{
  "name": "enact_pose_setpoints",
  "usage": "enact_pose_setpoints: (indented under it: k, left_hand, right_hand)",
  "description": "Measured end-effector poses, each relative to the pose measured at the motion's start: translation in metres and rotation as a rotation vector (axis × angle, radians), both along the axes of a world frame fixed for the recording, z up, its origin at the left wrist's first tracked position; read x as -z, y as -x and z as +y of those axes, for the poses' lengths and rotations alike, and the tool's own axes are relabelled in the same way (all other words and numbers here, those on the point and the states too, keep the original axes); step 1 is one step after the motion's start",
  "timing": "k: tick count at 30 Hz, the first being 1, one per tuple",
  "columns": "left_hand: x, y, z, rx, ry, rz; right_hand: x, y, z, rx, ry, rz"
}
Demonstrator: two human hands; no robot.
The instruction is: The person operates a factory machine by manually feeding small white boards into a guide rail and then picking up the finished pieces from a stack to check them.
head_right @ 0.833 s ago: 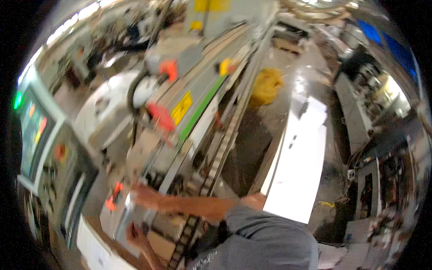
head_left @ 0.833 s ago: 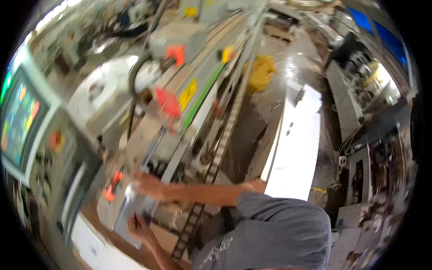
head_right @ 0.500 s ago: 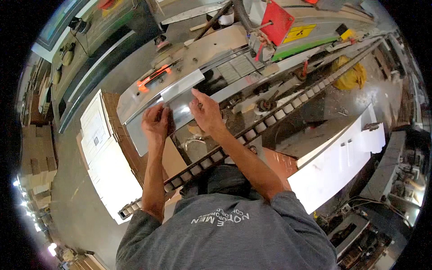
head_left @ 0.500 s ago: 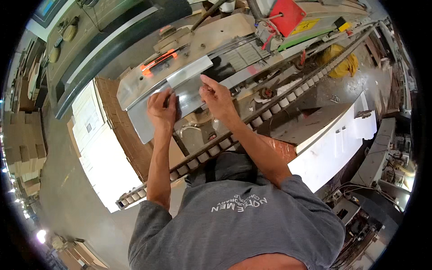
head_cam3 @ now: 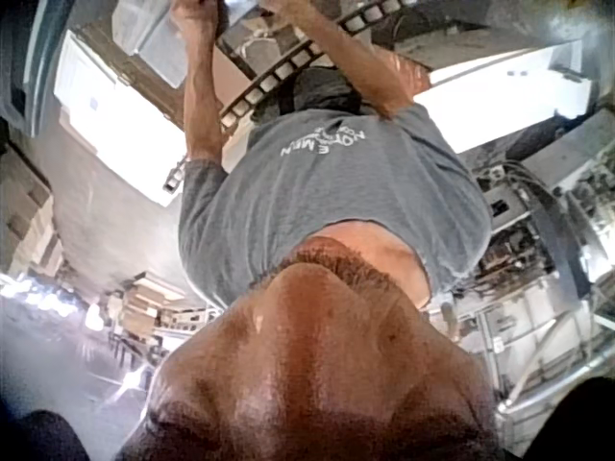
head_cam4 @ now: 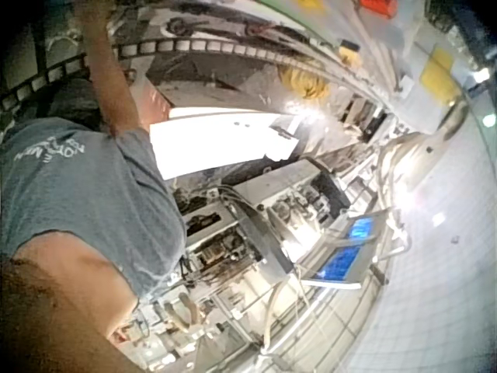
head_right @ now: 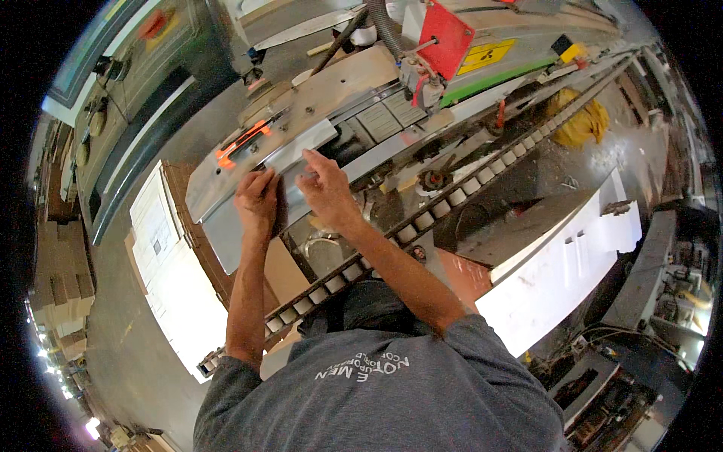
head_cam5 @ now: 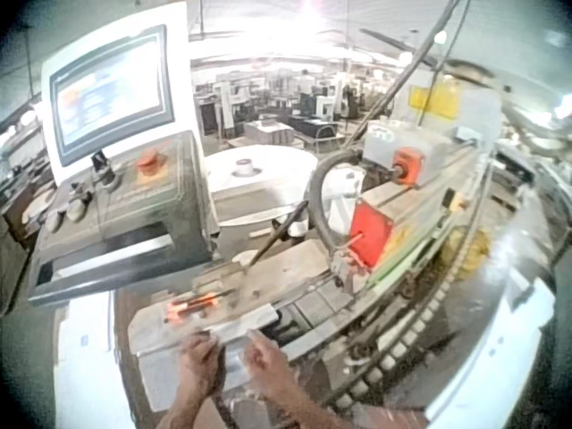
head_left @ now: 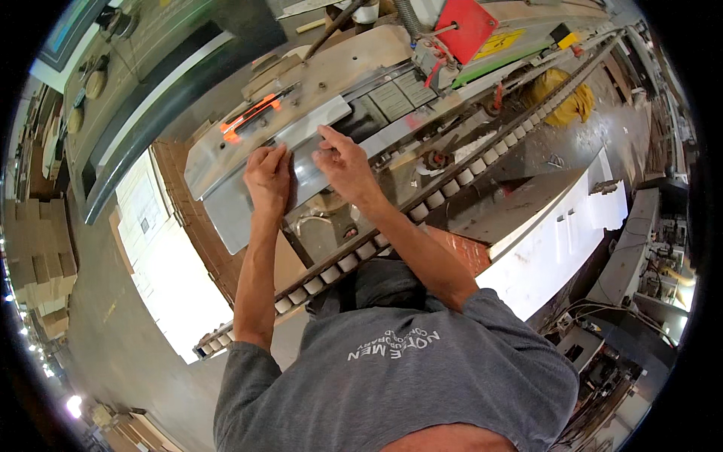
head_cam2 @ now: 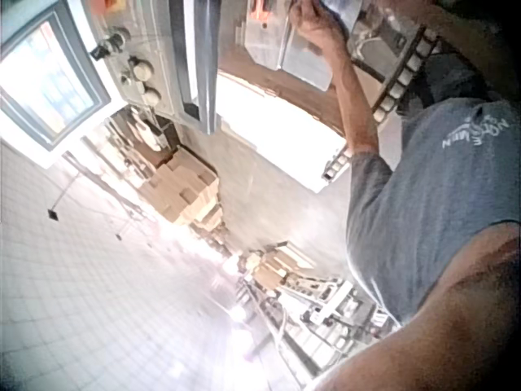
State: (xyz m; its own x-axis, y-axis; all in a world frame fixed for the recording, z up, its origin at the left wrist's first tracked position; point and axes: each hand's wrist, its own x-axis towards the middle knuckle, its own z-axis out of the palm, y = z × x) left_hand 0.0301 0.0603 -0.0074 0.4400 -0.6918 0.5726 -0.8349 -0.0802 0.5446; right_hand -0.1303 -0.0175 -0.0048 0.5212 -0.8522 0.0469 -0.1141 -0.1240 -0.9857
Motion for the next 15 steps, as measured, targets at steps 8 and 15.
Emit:
enact_pose_setpoints:
  k: [8,15]
  left_hand:
    - [-0.011,0.046,-0.068,0.140,0.029,-0.018]
    - [-0.004,0.085,-0.134,0.201,-0.021,-0.020]
  right_hand:
    - [0.011,0.037,-0.060,0.145,0.195,-0.061]
    - [0.004,0.072,-0.116,0.221,0.240,-0.037]
